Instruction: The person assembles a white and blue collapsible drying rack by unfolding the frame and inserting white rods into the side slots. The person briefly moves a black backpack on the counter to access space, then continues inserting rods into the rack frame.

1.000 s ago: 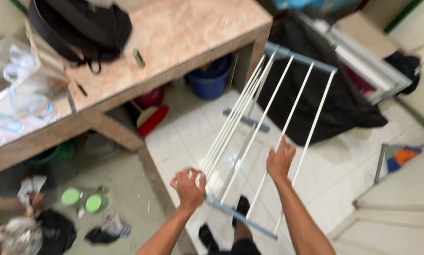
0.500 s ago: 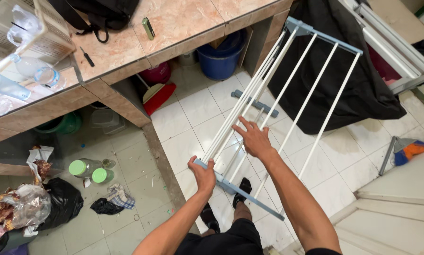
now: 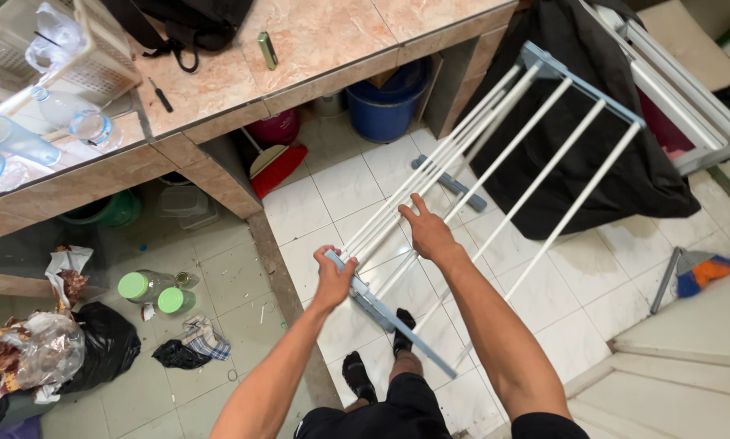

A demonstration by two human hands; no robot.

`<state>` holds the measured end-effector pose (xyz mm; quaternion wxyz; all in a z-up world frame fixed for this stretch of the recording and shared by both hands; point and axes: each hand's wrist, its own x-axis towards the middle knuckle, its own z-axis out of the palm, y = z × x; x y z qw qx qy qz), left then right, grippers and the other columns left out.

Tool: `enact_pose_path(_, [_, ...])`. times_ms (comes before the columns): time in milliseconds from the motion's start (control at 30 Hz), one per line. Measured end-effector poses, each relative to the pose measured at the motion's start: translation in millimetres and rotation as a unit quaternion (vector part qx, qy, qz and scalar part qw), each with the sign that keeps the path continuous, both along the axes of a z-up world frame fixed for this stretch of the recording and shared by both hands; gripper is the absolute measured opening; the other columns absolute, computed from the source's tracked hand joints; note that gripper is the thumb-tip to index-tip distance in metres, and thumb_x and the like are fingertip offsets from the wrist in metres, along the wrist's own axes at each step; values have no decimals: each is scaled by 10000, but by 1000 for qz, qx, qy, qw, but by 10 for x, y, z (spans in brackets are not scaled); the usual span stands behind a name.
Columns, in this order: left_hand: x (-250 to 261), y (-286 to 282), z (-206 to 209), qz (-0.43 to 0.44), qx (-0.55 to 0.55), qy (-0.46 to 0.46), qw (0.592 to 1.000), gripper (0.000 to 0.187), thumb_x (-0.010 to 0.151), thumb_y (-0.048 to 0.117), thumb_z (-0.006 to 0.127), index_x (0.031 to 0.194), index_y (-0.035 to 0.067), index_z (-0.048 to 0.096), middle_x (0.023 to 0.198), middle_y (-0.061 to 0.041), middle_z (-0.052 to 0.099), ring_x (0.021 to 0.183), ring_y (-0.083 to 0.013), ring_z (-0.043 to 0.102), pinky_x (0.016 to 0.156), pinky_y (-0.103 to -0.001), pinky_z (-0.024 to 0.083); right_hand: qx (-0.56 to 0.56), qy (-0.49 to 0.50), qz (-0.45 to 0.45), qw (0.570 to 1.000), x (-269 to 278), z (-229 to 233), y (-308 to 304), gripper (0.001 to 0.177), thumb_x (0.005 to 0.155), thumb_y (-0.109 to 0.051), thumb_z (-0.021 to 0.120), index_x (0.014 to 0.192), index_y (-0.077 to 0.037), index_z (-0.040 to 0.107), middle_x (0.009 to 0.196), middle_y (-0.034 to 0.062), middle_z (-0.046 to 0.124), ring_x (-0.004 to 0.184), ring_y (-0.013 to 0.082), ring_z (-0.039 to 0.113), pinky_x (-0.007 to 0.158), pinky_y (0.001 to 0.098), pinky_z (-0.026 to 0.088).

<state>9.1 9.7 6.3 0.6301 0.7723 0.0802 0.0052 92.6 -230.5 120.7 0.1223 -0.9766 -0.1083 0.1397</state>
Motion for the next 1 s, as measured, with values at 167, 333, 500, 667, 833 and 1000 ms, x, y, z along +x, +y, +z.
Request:
enact_pose_path(167, [294, 218, 293, -71, -69, 92, 991, 639, 912, 228, 666, 1295, 58, 184, 1202, -94, 437, 791, -177, 589, 588, -361, 555, -39, -9, -7, 999, 110, 16, 81, 669, 821, 32, 634, 1421, -220, 481, 1628, 150, 278, 1050, 416, 667, 856, 501, 583])
enact_pose_path(333, [519, 306, 272, -123, -39, 82, 988, 593, 965, 209, 670, 1312, 51, 215, 1108, -150, 502, 838, -187, 539, 688, -342, 521, -71, -65, 7, 995, 138, 38, 10, 390, 950, -268, 661, 1328, -248, 566, 1357, 83, 490, 1176, 345, 553, 913, 591, 478])
enact_pose_path(500, [916, 338, 59, -120, -21, -44, 992, 483, 964, 110, 613, 1304, 39, 278, 1178, -142, 517, 1024, -200, 585, 873, -345, 536, -59, -71, -19, 996, 157, -32, -35, 335, 982, -391, 643, 1283, -245, 621, 1261, 68, 544, 1150, 327, 534, 910, 595, 448])
enact_pose_path(667, [1336, 138, 48, -94, 60, 6, 994, 434, 944, 87, 561, 1305, 59, 322, 1158, -164, 590, 952, -255, 643, 859, -381, 533, -66, -65, -52, 994, 201, 55, -190, 403, 918, -418, 690, 1284, -260, 630, 1241, 59, 544, 1149, 314, 497, 891, 603, 408])
enact_pose_path(833, [1786, -36, 155, -103, 84, -2, 991, 405, 921, 56, 546, 1284, 66, 365, 1151, -171, 629, 993, -303, 665, 896, -400, 524, -69, -78, -68, 992, 394, 233, -320, 398, 920, -419, 698, 1281, -262, 643, 1237, 51, 550, 1180, 304, 474, 926, 592, 379])
enact_pose_path(1000, [2222, -24, 118, -137, 101, 19, 985, 408, 903, 47, 549, 1271, 67, 373, 1150, -169, 648, 1051, -314, 668, 933, -398, 516, -53, -77, -76, 993, 613, 182, -356, 415, 903, -436, 708, 1260, -232, 655, 1248, 74, 543, 1211, 318, 458, 960, 597, 368])
